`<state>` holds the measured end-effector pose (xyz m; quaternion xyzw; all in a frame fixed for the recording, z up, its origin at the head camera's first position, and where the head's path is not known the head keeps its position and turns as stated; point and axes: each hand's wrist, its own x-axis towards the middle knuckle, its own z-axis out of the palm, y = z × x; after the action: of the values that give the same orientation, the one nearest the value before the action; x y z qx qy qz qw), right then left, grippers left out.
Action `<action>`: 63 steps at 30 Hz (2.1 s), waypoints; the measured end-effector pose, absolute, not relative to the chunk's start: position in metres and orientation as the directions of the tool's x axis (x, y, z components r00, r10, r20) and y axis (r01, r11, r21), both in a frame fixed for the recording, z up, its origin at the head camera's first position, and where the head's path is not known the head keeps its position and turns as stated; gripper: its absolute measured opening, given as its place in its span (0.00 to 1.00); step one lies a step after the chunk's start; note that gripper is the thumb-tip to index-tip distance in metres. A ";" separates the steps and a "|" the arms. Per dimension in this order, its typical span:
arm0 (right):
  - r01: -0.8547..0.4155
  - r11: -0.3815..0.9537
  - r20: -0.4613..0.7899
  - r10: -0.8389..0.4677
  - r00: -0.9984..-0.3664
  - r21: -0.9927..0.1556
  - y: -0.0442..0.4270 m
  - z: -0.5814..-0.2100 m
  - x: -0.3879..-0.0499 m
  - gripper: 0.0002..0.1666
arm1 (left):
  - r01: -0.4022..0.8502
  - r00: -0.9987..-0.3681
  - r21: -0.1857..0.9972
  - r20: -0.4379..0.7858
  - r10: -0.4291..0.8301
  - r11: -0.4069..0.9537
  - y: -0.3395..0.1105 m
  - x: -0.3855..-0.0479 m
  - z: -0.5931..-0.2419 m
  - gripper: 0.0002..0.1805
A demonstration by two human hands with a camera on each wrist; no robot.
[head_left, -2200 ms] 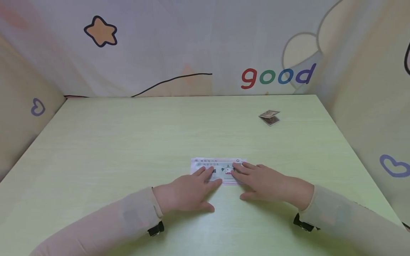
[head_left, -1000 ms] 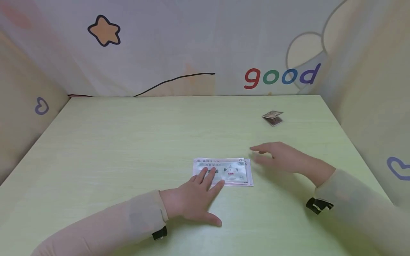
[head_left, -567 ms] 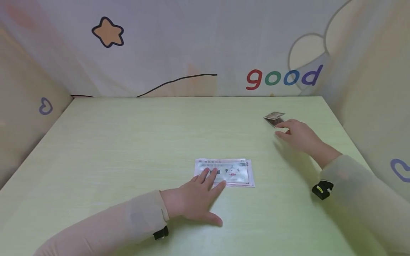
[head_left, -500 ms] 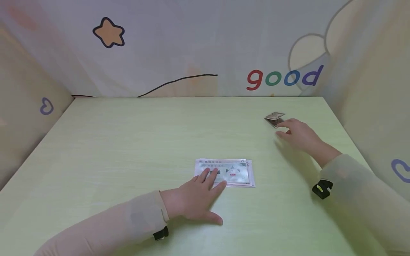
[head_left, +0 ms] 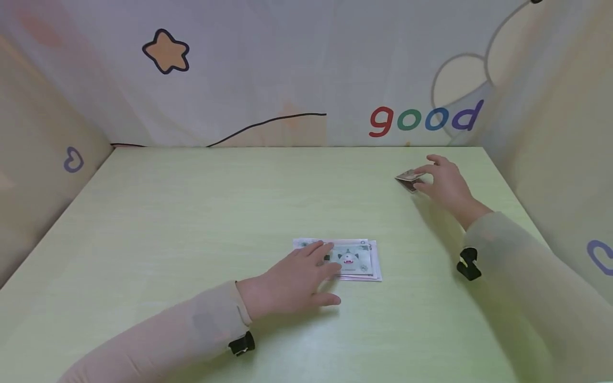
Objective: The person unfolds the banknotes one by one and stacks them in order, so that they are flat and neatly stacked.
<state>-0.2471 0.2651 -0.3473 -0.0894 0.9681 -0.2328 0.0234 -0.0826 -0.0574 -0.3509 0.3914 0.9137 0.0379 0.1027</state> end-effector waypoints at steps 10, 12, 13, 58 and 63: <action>-0.004 0.840 -0.102 -0.070 -0.992 -0.543 0.272 -0.360 -0.263 0.18 | 0.705 -0.670 0.317 0.004 0.743 0.634 -0.061 -0.086 -0.347 0.25; -0.008 0.844 -0.090 -0.067 -0.994 -0.536 0.273 -0.360 -0.263 0.17 | 0.700 -0.674 0.340 0.024 0.738 0.628 -0.061 -0.087 -0.348 0.24; -0.009 0.843 -0.087 -0.066 -0.994 -0.537 0.272 -0.360 -0.263 0.17 | 0.696 -0.678 0.346 0.030 0.734 0.628 -0.061 -0.088 -0.348 0.23; -0.186 0.418 -0.020 -0.442 -0.897 -0.889 0.175 -0.328 -0.150 0.09 | 0.472 -0.869 0.734 0.294 0.398 0.488 -0.038 -0.131 -0.333 0.11; -0.186 0.411 -0.015 -0.440 -0.898 -0.892 0.169 -0.329 -0.147 0.09 | 0.459 -0.873 0.744 0.274 0.404 0.487 -0.037 -0.131 -0.334 0.06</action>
<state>-0.1473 0.1691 -0.3293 -0.1885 0.8307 -0.5088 0.1246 -0.1312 -0.0374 -0.3336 0.2503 0.8616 0.4405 -0.0310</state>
